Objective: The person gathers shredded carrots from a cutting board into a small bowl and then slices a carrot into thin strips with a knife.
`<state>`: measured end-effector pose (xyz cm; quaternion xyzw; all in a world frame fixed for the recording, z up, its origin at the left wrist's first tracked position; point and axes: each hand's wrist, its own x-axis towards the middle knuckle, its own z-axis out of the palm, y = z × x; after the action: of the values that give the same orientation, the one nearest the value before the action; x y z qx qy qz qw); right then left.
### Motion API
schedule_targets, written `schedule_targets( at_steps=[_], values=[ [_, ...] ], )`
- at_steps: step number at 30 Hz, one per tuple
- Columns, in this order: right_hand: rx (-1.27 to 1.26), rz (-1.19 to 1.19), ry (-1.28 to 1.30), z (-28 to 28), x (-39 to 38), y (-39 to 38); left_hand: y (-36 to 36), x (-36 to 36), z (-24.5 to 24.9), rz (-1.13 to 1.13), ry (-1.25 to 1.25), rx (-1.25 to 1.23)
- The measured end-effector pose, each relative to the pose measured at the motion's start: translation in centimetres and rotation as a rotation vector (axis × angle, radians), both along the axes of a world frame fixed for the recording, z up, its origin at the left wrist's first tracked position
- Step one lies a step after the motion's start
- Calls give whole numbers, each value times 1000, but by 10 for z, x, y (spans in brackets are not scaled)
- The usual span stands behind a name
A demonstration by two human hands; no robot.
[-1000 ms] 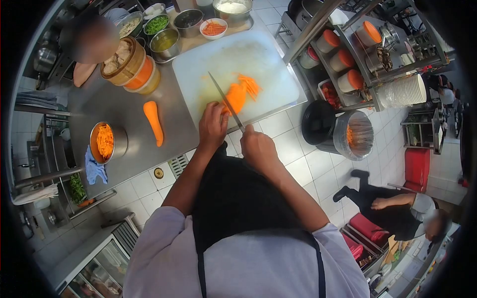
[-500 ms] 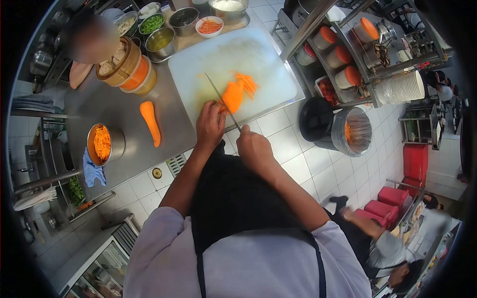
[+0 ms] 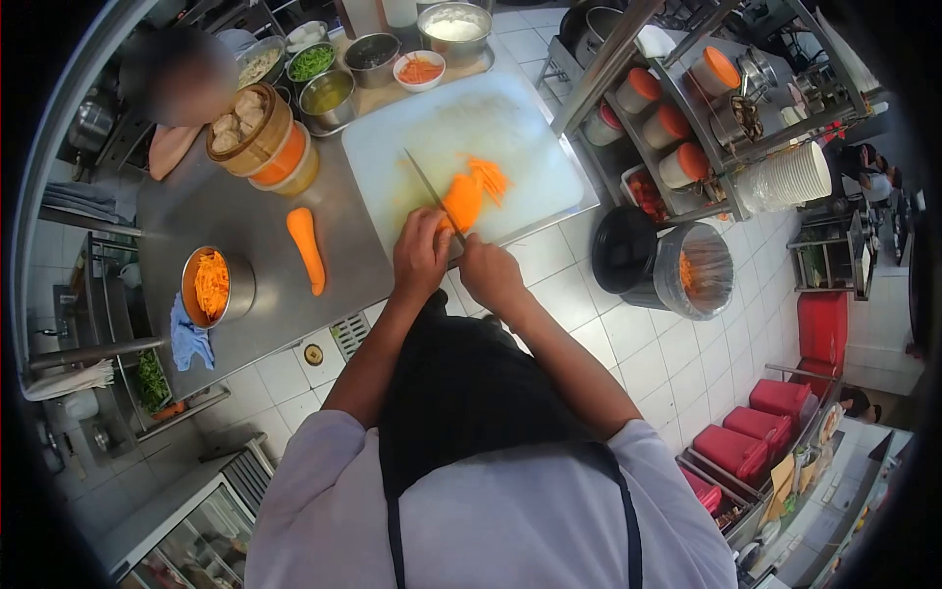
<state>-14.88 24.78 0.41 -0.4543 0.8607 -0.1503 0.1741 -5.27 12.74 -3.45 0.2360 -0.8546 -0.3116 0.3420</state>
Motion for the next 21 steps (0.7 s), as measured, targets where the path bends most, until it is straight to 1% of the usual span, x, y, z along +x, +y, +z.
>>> schedule_targets(
  at_steps=[3,9,11,12,15,17,18,21],
  values=[
    [-16,-5,13,-3,4,2,2,-2,4,20,-48,-123],
    [-64,-11,6,-3,5,6,-3,-5,21,-56,-250,-140],
    [-42,-32,-8,4,5,7,-1,-4,28,-51,-207,-114],
    [-69,-31,0,5,5,10,0,-3,29,-51,-187,-98],
    [-147,-37,20,14,3,19,2,-1,17,-1,-67,44],
    [-198,-51,22,28,5,26,2,1,7,14,-64,88],
    [-186,-52,19,32,6,29,2,2,5,23,-62,111],
    [-159,-36,17,40,8,43,1,3,0,25,-28,25]
  ],
)
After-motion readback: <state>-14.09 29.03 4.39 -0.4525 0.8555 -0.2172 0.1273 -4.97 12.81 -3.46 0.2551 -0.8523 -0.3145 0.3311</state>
